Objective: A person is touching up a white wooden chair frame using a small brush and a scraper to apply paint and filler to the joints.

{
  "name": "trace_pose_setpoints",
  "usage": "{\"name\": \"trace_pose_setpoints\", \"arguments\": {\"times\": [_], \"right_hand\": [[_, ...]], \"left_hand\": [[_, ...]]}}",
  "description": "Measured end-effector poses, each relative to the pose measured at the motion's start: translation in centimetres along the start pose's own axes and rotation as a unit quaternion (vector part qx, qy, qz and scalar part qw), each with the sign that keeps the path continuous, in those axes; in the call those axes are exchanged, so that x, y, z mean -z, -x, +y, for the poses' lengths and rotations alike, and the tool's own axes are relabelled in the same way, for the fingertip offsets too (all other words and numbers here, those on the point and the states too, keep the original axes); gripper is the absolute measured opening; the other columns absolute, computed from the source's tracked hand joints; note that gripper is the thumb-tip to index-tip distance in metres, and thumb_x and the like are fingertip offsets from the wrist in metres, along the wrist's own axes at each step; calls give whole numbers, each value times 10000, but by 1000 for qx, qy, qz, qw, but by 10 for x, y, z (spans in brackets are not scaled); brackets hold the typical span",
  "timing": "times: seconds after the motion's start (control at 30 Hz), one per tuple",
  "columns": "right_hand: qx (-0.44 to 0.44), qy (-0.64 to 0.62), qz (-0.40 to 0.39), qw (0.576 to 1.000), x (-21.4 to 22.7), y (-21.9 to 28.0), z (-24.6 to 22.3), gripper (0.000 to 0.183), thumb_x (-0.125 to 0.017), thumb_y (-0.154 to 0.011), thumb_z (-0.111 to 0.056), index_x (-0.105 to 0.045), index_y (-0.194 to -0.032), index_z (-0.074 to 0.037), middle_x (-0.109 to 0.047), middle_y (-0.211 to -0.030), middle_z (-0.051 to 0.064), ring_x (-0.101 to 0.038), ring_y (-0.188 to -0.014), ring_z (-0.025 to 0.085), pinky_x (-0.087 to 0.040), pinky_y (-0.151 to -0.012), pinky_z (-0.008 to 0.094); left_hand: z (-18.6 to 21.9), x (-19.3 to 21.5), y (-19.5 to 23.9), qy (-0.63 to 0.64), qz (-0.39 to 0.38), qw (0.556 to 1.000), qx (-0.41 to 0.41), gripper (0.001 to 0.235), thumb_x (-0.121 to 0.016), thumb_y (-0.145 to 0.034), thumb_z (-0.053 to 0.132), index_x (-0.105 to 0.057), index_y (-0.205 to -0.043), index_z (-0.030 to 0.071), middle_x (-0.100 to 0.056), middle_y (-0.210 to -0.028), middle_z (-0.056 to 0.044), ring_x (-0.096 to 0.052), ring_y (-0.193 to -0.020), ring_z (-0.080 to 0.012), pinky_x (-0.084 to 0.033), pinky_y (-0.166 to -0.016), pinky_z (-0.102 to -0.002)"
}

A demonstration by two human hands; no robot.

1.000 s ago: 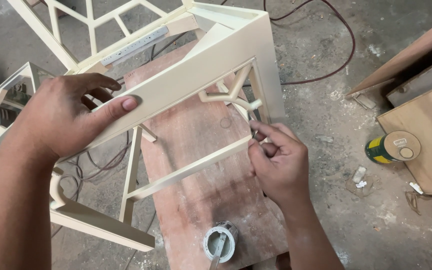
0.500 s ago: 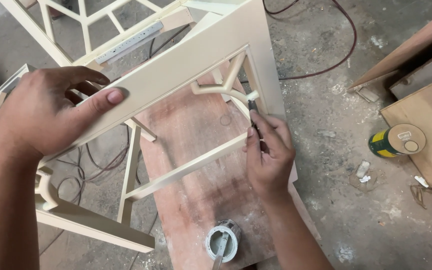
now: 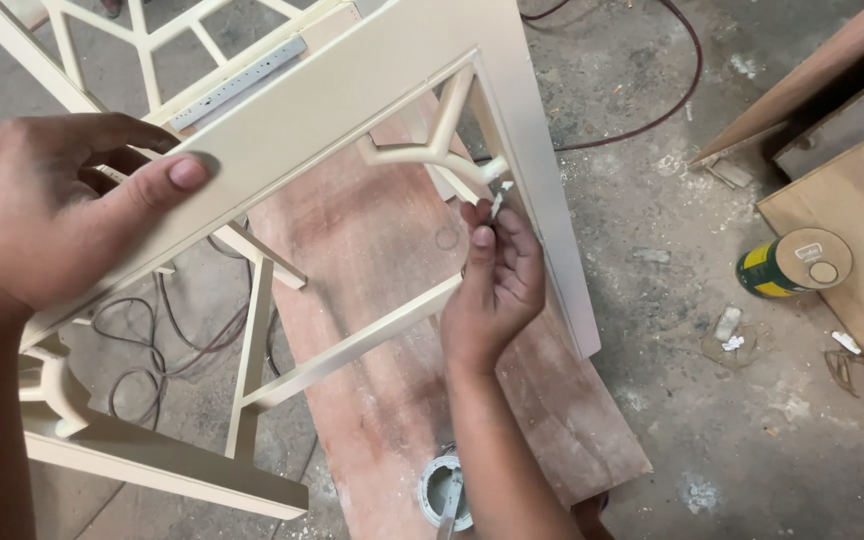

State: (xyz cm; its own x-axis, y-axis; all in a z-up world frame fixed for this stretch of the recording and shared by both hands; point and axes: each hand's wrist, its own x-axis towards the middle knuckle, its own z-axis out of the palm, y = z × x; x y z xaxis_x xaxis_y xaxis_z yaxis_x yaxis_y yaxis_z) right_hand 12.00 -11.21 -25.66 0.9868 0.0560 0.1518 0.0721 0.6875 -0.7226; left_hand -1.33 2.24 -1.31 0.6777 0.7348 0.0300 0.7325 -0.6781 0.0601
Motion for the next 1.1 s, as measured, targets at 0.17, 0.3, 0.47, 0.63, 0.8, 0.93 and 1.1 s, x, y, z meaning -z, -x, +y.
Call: {"name": "trace_pose_setpoints", "arguments": {"times": [0.17,0.3,0.47,0.63,0.8,0.93,1.1], "right_hand": [[35,-72,0,997,-15,-6,18,179,-636,-1032,-39,-609,-1196,26,-666,-1152,198,-681,-1149,293,-586,-1122,494],[70,-25,12,997,-22,-10,24,185,-646,-1033,-46,-598,-1211,-29,-709,-1184,213,-749,-1090,325,-645,-970,377],[57,-79,17,995,-32,-10,39,206,-656,-1016,5,-590,-1211,-11,-659,-1243,177,-717,-1134,365,-613,-1066,454],[56,-72,7,996,-41,-9,32,220,-679,-1018,-56,-583,-1215,-44,-608,-1104,127,-666,-1108,234,-658,-1002,426],[21,14,-30,999,-23,0,39,195,-620,-1044,-29,-641,-1238,-24,-704,-1163,124,-721,-1043,219,-652,-1000,360],[60,18,-16,998,-15,-3,21,238,-617,-1050,10,-619,-1286,-26,-686,-1238,177,-717,-1106,251,-658,-1005,360],[41,69,-1,997,-19,-7,9,263,-623,-1056,-62,-638,-1313,-9,-703,-1268,167,-718,-958,183,-653,-884,317]], "left_hand": [[-10,-3,-5,51,15,998,-36,688,-542,-962,623,-782,-1135,2,-747,-894,-189,-695,-758,-285,-517,-575,-425],[-5,-4,-6,81,19,995,-60,689,-538,-959,580,-769,-1130,-46,-703,-741,-169,-636,-565,-251,-465,-426,-372],[-9,-7,-6,127,27,990,-57,651,-586,-1014,515,-737,-1154,-102,-644,-754,-181,-568,-611,-249,-418,-469,-370],[-12,-8,-8,126,20,991,-44,644,-578,-1030,516,-733,-1184,-90,-668,-804,-198,-609,-673,-272,-431,-513,-391],[-23,-19,-11,178,32,983,-15,641,-563,-1021,587,-712,-1106,-31,-525,-712,-96,-446,-614,-175,-275,-511,-316],[-22,-19,-11,213,23,977,1,590,-585,-1034,545,-698,-1116,-29,-506,-689,-73,-423,-579,-139,-242,-454,-295],[-21,-16,-10,190,16,982,10,618,-585,-1009,536,-711,-1192,-41,-620,-802,-139,-525,-653,-211,-348,-518,-334]]}}
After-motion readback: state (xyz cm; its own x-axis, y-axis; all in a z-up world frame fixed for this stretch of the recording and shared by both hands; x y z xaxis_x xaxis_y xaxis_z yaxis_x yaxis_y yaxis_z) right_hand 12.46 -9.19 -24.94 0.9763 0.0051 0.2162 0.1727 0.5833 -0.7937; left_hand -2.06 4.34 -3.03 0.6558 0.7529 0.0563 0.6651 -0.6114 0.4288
